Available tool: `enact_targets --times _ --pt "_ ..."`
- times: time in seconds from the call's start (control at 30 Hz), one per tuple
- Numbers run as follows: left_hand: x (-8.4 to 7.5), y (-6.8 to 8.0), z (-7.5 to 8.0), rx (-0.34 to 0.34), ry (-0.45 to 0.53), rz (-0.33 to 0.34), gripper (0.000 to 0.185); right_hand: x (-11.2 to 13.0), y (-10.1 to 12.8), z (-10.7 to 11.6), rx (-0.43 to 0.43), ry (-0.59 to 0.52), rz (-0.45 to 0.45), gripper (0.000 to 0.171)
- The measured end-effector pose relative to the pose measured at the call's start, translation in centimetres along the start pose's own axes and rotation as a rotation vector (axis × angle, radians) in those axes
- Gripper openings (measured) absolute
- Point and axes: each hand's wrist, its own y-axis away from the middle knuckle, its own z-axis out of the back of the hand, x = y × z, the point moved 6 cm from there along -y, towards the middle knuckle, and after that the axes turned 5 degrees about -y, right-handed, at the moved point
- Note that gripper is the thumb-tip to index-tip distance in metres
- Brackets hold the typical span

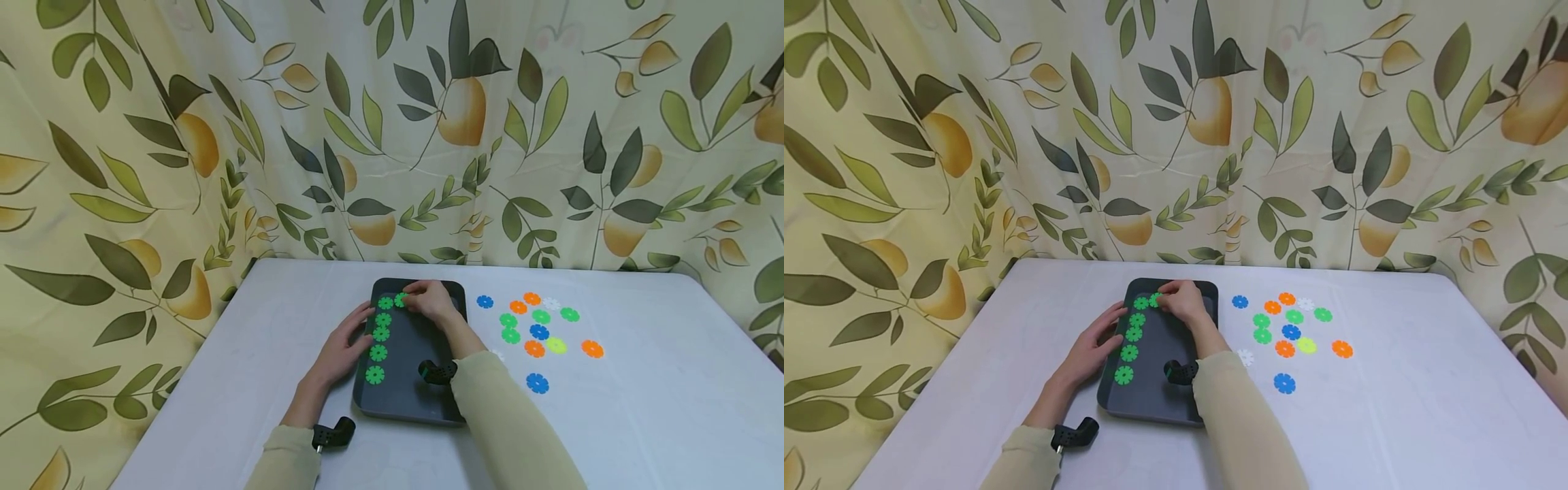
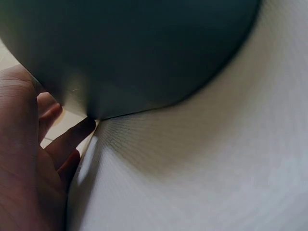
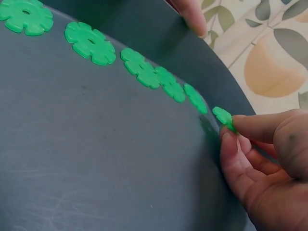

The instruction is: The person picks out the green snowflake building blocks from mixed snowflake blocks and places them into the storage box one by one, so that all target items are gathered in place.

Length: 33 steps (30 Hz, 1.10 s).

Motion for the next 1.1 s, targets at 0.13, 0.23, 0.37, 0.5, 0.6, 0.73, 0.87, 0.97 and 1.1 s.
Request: enact_targets --times 0.13,0.23,0.37,0.5,0.6,0.73,0.87,0.97,1.1 --pt "0.07 0.0 0.01 -0.006 0.012 0.005 0.05 -0.2 0.0 0.04 -0.01 -0.001 -0.008 0.025" --pt "0.09 0.02 -0.01 -0.013 0.022 0.005 0.05 -0.35 -0.06 0.02 -0.004 0.005 -0.007 0.027" --pt "0.07 0.02 -0.04 -0.014 0.015 0.005 0.049 -0.32 -0.07 0.04 0.008 0.023 -0.007 0.029" --pt "0.16 0.02 -0.05 -0.012 0.011 0.007 0.049 -0.21 -0.06 0.08 0.018 0.044 -0.001 0.03" --pt "0.2 0.01 -0.05 -0.014 0.012 0.007 0.049 -0.18 -0.09 0.09 0.017 0.08 0.012 0.03" --pt "0.17 -0.03 -0.08 -0.015 0.014 0.009 0.049 -0.03 0.01 0.21 0.005 0.154 0.036 0.029" --pt "0.22 -0.07 -0.13 -0.014 0.009 0.009 0.05 0.0 0.04 0.25 -0.001 0.182 0.042 0.028" --pt "0.25 -0.06 -0.14 -0.013 0.002 0.01 0.049 -0.04 -0.03 0.26 -0.001 0.173 0.037 0.027" --pt "0.23 -0.07 -0.13 -0.008 -0.006 0.013 0.05 -0.16 -0.08 0.34 0.004 0.169 0.031 0.027"
